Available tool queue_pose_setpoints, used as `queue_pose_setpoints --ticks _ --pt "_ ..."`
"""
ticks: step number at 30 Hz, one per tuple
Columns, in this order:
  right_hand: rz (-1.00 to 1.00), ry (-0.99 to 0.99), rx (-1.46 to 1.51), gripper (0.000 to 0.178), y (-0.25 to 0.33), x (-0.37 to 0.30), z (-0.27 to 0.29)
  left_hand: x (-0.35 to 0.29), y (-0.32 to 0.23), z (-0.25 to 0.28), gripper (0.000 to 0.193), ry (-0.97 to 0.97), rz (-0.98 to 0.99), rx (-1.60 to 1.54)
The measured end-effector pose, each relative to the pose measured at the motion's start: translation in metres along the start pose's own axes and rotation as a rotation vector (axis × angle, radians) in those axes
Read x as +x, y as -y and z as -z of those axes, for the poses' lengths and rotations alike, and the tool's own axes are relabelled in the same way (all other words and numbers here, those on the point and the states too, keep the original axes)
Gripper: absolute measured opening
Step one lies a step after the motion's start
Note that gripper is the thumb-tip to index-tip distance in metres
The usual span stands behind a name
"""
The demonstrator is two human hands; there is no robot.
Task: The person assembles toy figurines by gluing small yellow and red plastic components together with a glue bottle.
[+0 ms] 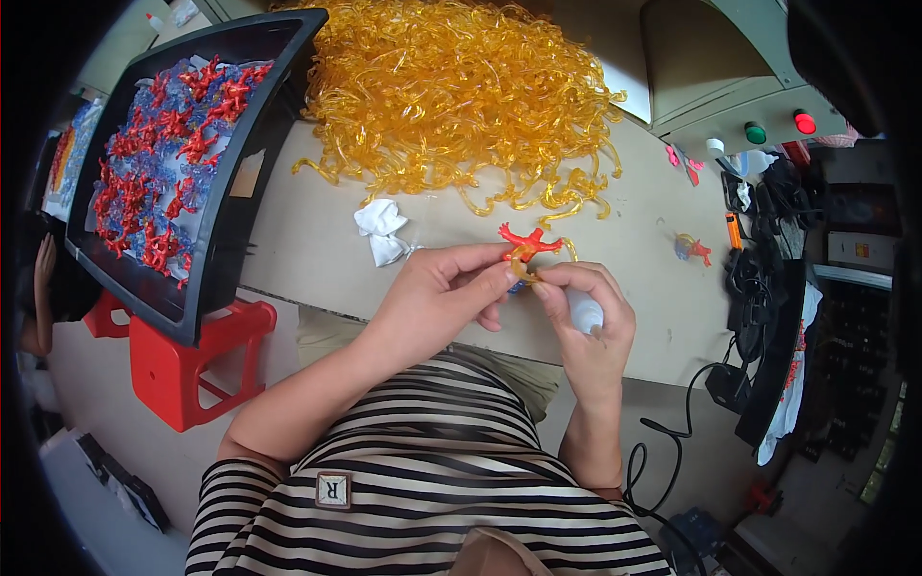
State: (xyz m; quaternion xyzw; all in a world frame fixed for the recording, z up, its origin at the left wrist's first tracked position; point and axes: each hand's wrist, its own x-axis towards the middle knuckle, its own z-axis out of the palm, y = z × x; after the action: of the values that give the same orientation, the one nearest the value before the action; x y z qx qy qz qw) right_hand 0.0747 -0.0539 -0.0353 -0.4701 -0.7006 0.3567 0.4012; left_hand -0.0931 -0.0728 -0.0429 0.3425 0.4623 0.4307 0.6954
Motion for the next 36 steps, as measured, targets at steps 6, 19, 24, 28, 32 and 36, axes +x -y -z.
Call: queue_pose_setpoints --ticks 6,19,24,28,32,36 --pt "-0.097 -0.017 0.082 0.015 -0.002 -0.006 -0.005 0.001 0.003 -0.001 0.027 -0.019 -0.009 -0.063" --pt "-0.111 0.081 0.080 0.017 0.000 0.000 0.007 0.001 0.004 -0.001 0.027 0.031 -0.052 -0.007" --pt "-0.179 0.086 0.121 0.016 0.003 -0.002 0.006 0.001 0.006 -0.002 0.027 0.013 -0.089 0.028" --pt "-0.153 0.055 0.129 0.016 -0.002 -0.005 0.000 0.000 0.008 -0.002 0.027 -0.012 -0.116 0.011" --pt "-0.065 0.009 0.092 0.017 -0.005 -0.007 -0.004 -0.002 0.007 -0.004 0.027 -0.045 -0.154 0.017" --pt "-0.005 -0.015 0.058 0.016 -0.004 -0.007 -0.006 -0.001 0.008 -0.006 0.028 -0.058 -0.185 -0.016"
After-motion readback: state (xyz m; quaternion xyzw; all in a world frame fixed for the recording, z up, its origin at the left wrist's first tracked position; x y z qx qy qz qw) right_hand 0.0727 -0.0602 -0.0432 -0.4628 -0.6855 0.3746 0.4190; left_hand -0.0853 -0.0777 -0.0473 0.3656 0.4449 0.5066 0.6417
